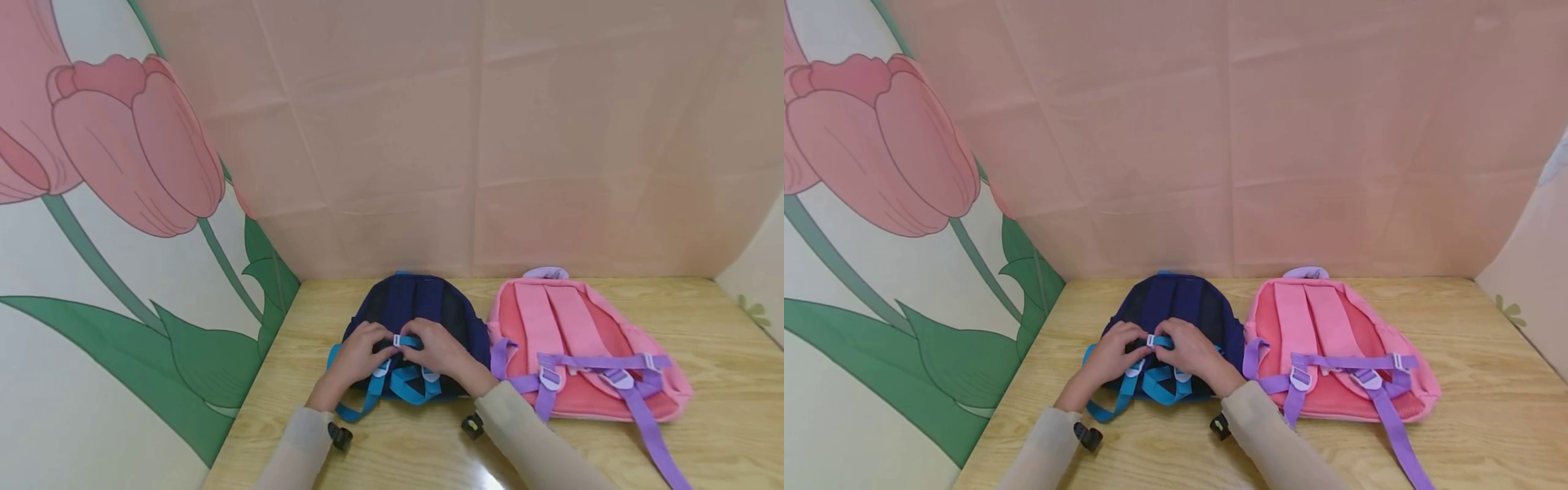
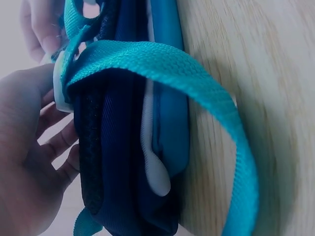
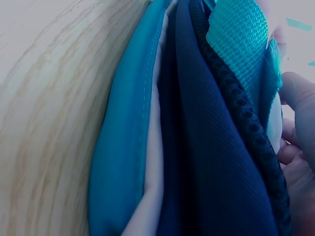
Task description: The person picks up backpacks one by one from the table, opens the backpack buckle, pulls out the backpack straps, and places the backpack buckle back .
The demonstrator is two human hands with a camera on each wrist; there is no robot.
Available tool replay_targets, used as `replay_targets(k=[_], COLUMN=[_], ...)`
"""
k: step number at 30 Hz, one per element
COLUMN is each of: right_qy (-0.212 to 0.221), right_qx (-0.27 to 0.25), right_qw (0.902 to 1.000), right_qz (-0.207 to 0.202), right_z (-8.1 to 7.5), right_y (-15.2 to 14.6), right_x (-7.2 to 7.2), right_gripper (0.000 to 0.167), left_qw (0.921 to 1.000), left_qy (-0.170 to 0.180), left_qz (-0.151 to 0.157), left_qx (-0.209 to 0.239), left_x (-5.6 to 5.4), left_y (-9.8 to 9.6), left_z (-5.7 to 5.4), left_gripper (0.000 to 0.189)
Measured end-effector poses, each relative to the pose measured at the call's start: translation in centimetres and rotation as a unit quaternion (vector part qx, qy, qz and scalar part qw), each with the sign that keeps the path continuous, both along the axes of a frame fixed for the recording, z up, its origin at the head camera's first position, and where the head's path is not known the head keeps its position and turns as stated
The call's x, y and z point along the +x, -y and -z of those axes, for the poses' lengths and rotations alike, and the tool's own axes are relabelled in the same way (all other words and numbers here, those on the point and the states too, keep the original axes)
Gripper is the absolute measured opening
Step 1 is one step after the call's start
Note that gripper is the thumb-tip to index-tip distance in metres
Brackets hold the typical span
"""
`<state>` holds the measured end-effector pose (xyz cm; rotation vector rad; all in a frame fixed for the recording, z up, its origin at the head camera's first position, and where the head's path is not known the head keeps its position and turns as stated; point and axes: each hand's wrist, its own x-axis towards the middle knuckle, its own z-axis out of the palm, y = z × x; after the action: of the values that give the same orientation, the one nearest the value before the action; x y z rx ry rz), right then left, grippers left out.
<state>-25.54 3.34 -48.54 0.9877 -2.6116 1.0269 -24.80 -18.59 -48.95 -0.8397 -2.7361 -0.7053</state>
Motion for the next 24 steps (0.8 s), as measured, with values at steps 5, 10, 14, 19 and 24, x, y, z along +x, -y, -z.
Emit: replay_targets(k=[5,10,14,19,24], right_qy=[0.002,0.006,0.001,0.012,0.014], right_qx=[-0.003,-0.007,-0.008,-0.006,-0.002], right_qw=[1.0,1.0,1.0,0.9999,0.9998], right_qz=[-0.001,0.001,0.003,0.009,0.014], right_z=[0.06,0.12,0.29,0.18,-0.11], right_y=[-0.19,-0.23,-0.21,-0.16,-0.33], right_x=[-0.06,-0.01,0.0,0.09,0.18], right_gripper=[0.018,0.019,0.021,0.021,0.019], left_qw=[1.0,0.9999,0.9998,0.9998,0.9999], left_qy=[0.008,0.017,0.019,0.018,0.014], left_qz=[-0.001,0.0,-0.004,-0.003,-0.001], left_qx=[-0.002,-0.001,-0.003,-0.002,-0.005], left_x=[0.04,0.22,0.26,0.2,0.18], left_y=[-0.14,-0.4,-0.48,-0.48,-0.47], left_z=[-0.12,-0.29,-0.21,-0.16,-0.13], left_gripper=[0.025,0.026,0.027,0.028,0.027])
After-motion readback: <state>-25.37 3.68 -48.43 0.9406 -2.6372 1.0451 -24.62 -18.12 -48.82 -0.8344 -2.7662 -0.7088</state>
